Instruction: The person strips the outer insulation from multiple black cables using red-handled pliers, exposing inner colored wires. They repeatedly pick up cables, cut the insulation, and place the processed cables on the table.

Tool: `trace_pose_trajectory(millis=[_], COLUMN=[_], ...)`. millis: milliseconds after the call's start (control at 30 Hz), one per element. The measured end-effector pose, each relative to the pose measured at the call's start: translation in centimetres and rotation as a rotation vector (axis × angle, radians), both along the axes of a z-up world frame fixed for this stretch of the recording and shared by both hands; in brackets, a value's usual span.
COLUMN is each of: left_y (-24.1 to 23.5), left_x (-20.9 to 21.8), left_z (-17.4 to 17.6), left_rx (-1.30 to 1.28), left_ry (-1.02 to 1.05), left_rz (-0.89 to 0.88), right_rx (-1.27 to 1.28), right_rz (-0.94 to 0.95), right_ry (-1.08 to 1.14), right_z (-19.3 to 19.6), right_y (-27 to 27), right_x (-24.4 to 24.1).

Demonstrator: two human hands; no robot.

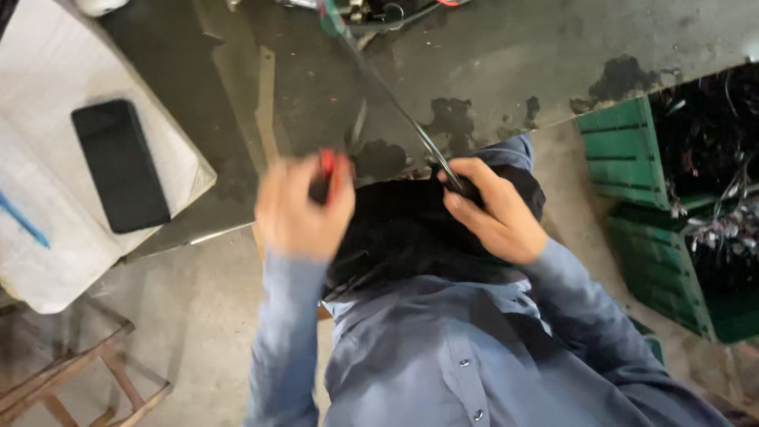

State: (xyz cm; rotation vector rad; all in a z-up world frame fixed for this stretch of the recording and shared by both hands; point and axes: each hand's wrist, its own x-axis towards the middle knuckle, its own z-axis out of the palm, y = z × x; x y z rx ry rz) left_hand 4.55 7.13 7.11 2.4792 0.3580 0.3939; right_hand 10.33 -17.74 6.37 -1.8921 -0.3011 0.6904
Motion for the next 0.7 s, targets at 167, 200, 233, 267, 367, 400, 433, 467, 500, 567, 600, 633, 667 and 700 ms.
trace_pose_trajectory(millis=[167,200,233,267,367,400,433,467,500,567,600,633,667,700], left_y=[-4.9,-5.8,-6.4,-6.5,-6.4,-6.1,-5.9,-5.8,-5.7,-5.6,-6.1,-6.6,-6.9,-7.2], left_x=[-7.4,-7.2,-6.4,-5.4,-2.7,-2.4,-2.3,-2.5,-2.9,-4.1,-4.7,-5.2,-6.0,-6.6], left_z=[-2.8,-3.3,-3.8,-4.1,-4.3,-4.1,-4.0,-4.0,-4.1,-4.8,-5.3,-6.0,-6.6,-7.1], left_rx=[-1.041,-0.900,-0.755,-0.600,-0.614,-0.631,-0.647,-0.665,-0.682,-0.713,-0.563,-0.413,-0.261,-0.256], left_ry=[0.446,0.270,0.097,-0.076,-0.040,-0.006,0.027,0.065,0.137,0.281,0.245,0.211,0.180,0.160], left_rz=[-0.295,-0.356,-0.413,-0.464,-0.563,-0.553,-0.543,-0.541,-0.515,-0.452,-0.379,-0.306,-0.223,-0.199], right_rx=[0.258,0.313,0.325,0.342,0.241,0.183,0.196,0.211,0.225,0.113,0.054,0.000,-0.048,-0.097], right_rz=[0.108,0.112,0.168,0.229,0.243,0.214,0.197,0.171,0.144,0.214,0.254,0.251,0.259,0.267], right_ry=[0.115,0.223,0.198,0.170,0.358,0.461,0.476,0.492,0.508,-0.166,-0.496,-0.445,-0.390,-0.335], right_z=[1.5,2.1,2.8,3.4,4.4,4.4,4.2,3.7,3.1,1.4,0.6,0.0,-0.5,-0.8], right_y=[-1.9,-2.0,-2.1,-1.9,-1.5,-1.4,-1.3,-1.2,-1.1,-0.4,0.0,0.1,0.4,0.6], right_x=[-1.3,-1.2,-1.1,-0.9,-0.4,-0.3,-0.2,-0.3,-0.4,-0.7,-0.8,-0.9,-1.0,-1.1])
